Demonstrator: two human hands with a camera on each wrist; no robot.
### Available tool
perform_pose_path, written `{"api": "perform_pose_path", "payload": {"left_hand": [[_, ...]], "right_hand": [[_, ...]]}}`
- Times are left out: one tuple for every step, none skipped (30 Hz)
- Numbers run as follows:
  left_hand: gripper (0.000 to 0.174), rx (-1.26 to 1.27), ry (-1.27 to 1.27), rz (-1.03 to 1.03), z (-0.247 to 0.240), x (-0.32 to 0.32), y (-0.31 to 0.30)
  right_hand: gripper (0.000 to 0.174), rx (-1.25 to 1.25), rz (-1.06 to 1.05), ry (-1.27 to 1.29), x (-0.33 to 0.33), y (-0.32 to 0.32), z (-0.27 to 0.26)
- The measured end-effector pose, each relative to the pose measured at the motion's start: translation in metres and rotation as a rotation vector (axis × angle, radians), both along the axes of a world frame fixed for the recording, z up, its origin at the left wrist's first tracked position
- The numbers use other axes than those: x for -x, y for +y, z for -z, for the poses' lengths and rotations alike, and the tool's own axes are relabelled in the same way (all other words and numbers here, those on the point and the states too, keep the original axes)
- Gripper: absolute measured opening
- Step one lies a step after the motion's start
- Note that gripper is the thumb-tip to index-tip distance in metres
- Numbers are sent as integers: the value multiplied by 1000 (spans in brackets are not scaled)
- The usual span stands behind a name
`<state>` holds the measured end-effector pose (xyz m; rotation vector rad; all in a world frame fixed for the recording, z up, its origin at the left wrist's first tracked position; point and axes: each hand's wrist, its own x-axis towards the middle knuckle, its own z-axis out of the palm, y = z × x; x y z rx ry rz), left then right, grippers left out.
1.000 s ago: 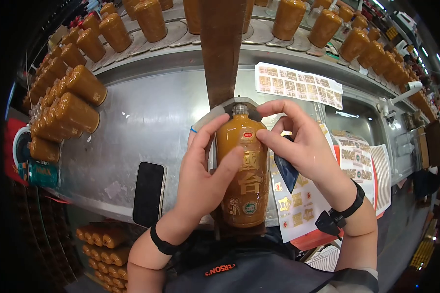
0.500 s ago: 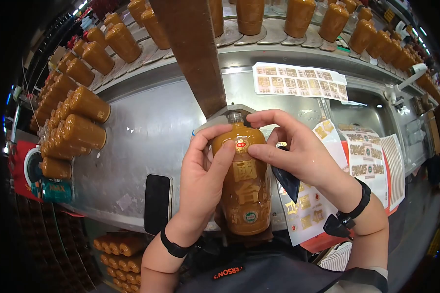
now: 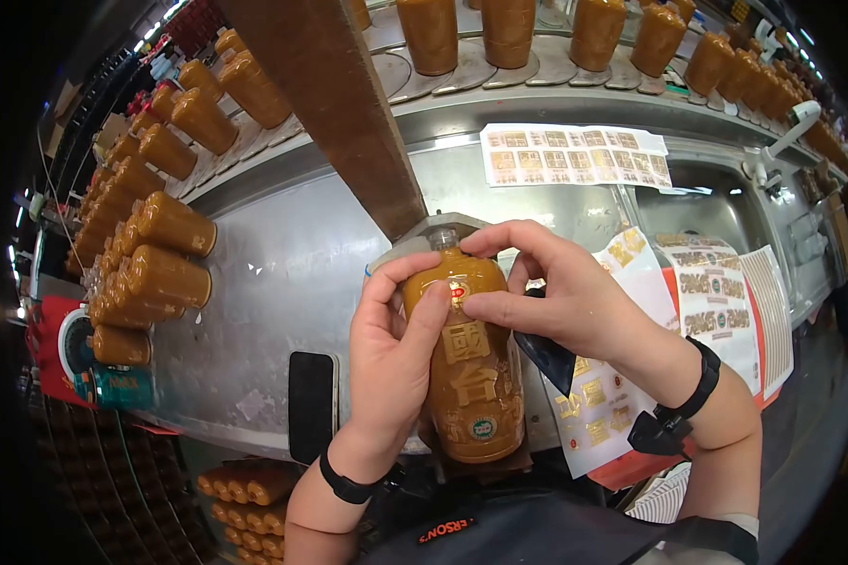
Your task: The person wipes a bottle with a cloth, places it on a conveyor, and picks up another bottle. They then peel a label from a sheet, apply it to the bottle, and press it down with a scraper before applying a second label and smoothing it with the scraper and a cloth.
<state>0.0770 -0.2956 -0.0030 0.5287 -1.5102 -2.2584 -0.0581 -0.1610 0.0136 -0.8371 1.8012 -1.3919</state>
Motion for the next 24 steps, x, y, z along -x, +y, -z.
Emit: {"api": "perform_pose_path", "payload": {"left_hand": [[28,-3,9,1,0,0,0],[28,-1,8,2,-1,0,0],[28,-32,10,3,-1,0,0],[28,-63,12,5,-1,0,0],[28,-62,12,5,-1,0,0],[28,-70,9,11,1,0,-1],[29,-79,6,17,2,0,-2],[29,-79,7,18,1,-1,-2],[32,-54,-17,26,0,-1,-3],[34,-31,-40,34,-1,-1,-2],[34,-32,-37,35,-1,-2,-2],[37,34,-45,51,-2,-2,-1],[40,101,-51,67,-2,-3,-1],[40,100,-47,67,-1,-3,-1],[42,77,-56,70,0,-3,-2],[44,54,-67,73,2,-3,-2],[44,52,-65,74,3,-2,-3],[44,29,-59,79,3,-3,-3],[45,7,-53,84,4,-3,-3],[45,9,-52,85,5,-3,-4],[45,17,-35,83,7,-3,-4],[46,25,-17,81,7,-2,-4],[46,26,-16,82,7,-2,-4],[46,17,-15,83,6,-2,-3]], "right_hand": [[49,2,1,-1,1,0,2],[51,32,-3,3,2,0,6],[54,63,-7,9,2,0,7],[54,65,-6,9,2,0,5],[48,35,-18,30,2,1,0],[43,4,-30,50,2,1,-4],[43,5,-30,51,5,1,-7],[37,-51,-33,-29,10,2,-9],[33,-106,-32,-109,17,3,-11],[33,-108,-28,-106,25,4,-8],[32,-5,119,-246,35,5,-1],[33,100,265,-384,43,6,2],[35,153,258,-420,49,10,1],[38,205,250,-458,52,13,-2],[33,211,265,-367,50,11,-5],[33,210,266,-365,45,10,-9],[34,223,210,-284,39,9,-13],[38,237,154,-203,32,7,-18],[46,198,128,-324,24,5,-32],[44,195,91,-307,19,2,-36],[41,147,57,-273,18,-1,-40],[39,98,23,-239,18,-3,-42],[39,99,24,-238,19,-7,-39],[35,107,-42,-170,23,-12,-32]]}}
